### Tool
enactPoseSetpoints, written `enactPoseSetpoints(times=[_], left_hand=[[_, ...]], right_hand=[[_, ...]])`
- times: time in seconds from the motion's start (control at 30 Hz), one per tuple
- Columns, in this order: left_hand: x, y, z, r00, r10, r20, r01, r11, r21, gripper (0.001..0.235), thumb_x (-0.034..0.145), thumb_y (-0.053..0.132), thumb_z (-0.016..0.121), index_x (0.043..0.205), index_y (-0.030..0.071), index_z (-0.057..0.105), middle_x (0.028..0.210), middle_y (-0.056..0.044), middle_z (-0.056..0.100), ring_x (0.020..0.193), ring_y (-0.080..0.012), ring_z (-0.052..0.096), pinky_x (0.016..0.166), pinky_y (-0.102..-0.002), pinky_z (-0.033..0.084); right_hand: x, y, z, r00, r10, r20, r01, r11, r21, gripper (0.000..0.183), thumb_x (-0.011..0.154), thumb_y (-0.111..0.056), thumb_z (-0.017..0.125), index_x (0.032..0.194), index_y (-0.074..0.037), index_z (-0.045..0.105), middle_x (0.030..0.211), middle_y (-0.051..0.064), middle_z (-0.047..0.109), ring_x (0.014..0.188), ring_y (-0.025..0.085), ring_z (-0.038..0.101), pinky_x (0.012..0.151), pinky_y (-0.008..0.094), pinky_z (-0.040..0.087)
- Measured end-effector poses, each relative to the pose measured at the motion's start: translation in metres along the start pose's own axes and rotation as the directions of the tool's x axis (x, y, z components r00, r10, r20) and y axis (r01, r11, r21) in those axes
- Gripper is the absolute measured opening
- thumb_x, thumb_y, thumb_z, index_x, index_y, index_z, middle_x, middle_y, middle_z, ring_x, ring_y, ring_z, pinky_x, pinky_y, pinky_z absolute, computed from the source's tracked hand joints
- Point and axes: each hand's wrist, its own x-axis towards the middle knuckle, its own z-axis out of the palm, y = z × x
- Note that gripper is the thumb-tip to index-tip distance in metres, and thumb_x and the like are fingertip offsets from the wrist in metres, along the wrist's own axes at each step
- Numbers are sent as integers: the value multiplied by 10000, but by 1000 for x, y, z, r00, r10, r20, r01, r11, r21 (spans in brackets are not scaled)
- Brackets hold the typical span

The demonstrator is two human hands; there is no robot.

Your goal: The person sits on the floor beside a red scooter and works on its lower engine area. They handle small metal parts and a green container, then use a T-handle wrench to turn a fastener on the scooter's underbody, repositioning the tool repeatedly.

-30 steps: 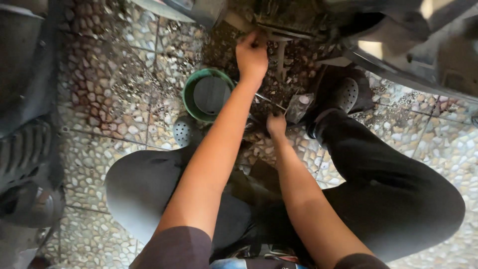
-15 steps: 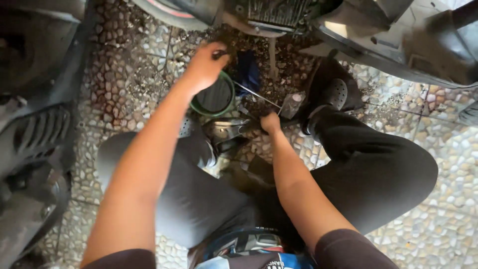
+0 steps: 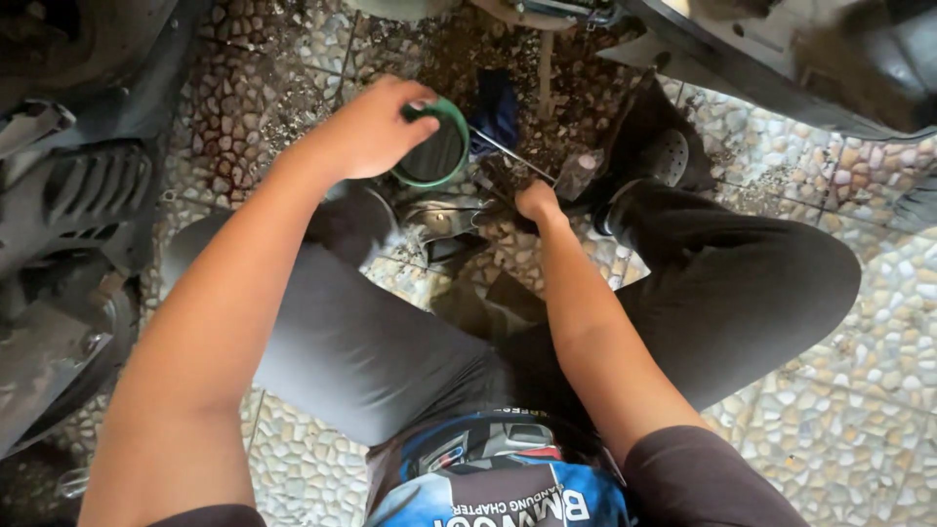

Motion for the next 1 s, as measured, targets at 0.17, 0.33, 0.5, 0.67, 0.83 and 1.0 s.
enactPoseSetpoints(times=[0.17,0.33,0.5,0.67,0.83,1.0], left_hand=[[18,2,3,999,24,24,-24,999,24,393,1010,325,613,1328,96,638,1223,-180,614,1108,-363,639,958,-448,506],[65,-46,23,993,101,58,-99,995,-34,378,1029,309,607,1329,81,629,1249,-184,607,1151,-374,611,951,-465,495],[92,-57,11,996,57,68,-62,995,82,396,1016,287,628,1333,49,617,1250,-195,601,1140,-418,602,932,-503,492],[91,-29,-26,994,-36,103,35,999,16,411,1022,287,618,1359,54,589,1265,-179,603,1121,-398,627,932,-494,504],[85,-35,-34,997,62,39,-58,994,-94,419,1022,259,624,1354,6,585,1265,-185,618,1114,-385,643,918,-467,509],[87,-43,-37,997,47,58,-41,994,-101,385,1024,258,629,1321,13,619,1278,-180,632,1126,-404,633,925,-466,513]], right_hand=[[-18,2,2,999,-31,-24,30,999,-15,491,971,-362,599,1247,43,636,1287,311,622,1215,461,566,1008,478,480],[-19,49,41,1000,-21,4,21,998,-57,381,962,-336,581,1150,-41,730,1184,271,695,1135,457,642,977,496,521],[-68,24,30,982,170,-87,-165,984,67,339,923,-310,574,1118,-83,734,1116,261,710,1086,459,652,934,517,525],[-91,-11,1,957,232,-173,-229,973,37,332,923,-311,569,1143,-88,676,1053,264,710,1019,484,648,860,569,515],[-51,-5,-3,922,124,-368,-160,985,-71,394,981,-368,558,1221,-60,608,943,244,710,860,497,667,740,610,523],[13,14,-38,905,9,-425,-41,997,-67,314,966,-344,636,1125,-79,684,975,248,714,916,492,670,775,575,545]])
